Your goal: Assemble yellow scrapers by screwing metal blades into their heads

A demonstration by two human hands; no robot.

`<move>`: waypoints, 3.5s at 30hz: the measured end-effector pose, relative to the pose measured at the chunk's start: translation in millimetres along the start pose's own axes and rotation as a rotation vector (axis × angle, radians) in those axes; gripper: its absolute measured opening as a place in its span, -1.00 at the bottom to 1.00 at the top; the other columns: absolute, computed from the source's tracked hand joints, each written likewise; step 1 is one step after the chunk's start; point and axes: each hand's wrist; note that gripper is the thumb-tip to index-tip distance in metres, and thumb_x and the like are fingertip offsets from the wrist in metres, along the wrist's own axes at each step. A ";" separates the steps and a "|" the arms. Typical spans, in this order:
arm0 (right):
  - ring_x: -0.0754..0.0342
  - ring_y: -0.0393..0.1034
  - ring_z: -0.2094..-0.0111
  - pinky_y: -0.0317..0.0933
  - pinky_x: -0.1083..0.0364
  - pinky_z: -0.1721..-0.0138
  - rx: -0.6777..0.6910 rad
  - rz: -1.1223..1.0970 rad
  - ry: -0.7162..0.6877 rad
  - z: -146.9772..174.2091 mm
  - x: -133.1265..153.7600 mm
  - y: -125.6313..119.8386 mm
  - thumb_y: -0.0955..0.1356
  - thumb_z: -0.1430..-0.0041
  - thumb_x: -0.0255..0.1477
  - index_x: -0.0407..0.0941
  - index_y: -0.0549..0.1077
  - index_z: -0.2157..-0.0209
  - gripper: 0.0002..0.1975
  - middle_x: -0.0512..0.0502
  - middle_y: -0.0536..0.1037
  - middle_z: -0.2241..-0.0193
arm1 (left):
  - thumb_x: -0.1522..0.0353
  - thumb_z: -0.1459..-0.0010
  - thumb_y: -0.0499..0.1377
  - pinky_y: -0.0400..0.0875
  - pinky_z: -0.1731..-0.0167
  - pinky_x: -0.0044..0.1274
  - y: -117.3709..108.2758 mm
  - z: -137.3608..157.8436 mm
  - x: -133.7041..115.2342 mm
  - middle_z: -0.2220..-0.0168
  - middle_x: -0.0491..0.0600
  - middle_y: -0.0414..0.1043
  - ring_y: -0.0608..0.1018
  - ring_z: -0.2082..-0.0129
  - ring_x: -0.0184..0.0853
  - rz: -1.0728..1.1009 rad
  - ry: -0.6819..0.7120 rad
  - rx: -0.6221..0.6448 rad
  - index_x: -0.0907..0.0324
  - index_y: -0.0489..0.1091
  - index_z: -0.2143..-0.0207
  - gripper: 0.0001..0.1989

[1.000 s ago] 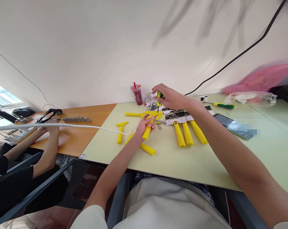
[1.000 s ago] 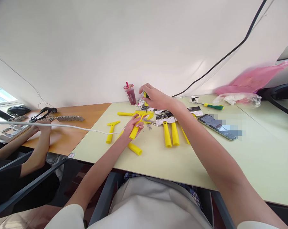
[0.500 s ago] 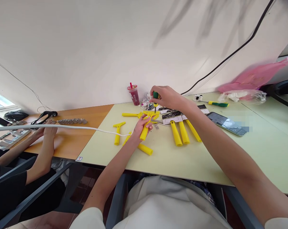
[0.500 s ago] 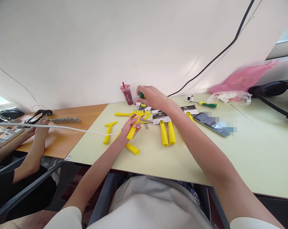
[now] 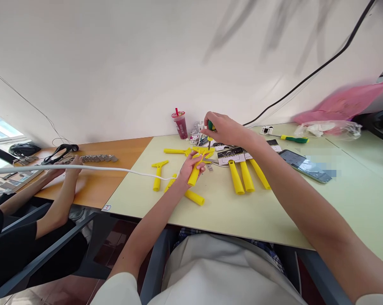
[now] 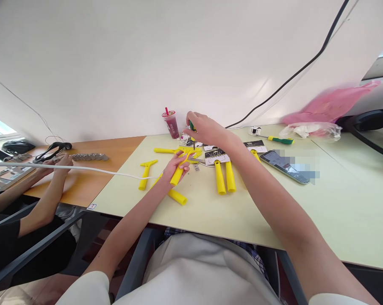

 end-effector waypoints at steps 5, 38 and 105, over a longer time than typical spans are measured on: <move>-0.21 0.49 0.19 0.32 -0.11 0.13 0.038 -0.062 -0.019 -0.9 -7.4 2.6 0.41 -0.33 -0.28 -0.03 0.45 0.01 -0.75 -0.25 0.64 0.06 | 0.57 -0.13 0.48 0.42 0.48 -0.68 0.4 0.0 -2.3 -0.06 0.01 0.62 0.30 0.58 -0.64 0.005 -0.004 -0.031 0.04 0.28 -0.04 -0.43; -0.14 0.38 0.27 0.22 -0.04 0.18 0.038 -0.076 -0.011 0.6 9.2 -1.7 0.51 -0.31 -0.18 0.02 0.44 0.02 -0.68 -0.08 0.58 0.28 | 0.54 -0.15 0.50 0.44 0.46 -0.67 -2.6 1.7 0.0 -0.08 0.00 0.59 0.29 0.56 -0.65 -0.004 -0.021 0.074 0.01 0.36 -0.07 -0.44; -0.09 0.57 0.43 0.30 0.03 0.37 0.410 0.185 0.791 39.4 -168.3 43.4 0.61 -0.23 -0.11 -0.15 0.58 0.08 -0.55 -0.20 0.69 0.38 | 0.43 -0.60 0.06 0.64 -0.06 -0.30 -17.1 -40.0 -41.4 -0.22 0.11 0.71 0.77 -0.12 -0.19 -1.550 1.564 0.166 0.02 0.57 -0.31 -0.59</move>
Point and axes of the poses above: each hand's wrist, its own z-axis away from the middle knuckle, its own y-axis out of the palm, x = y × z
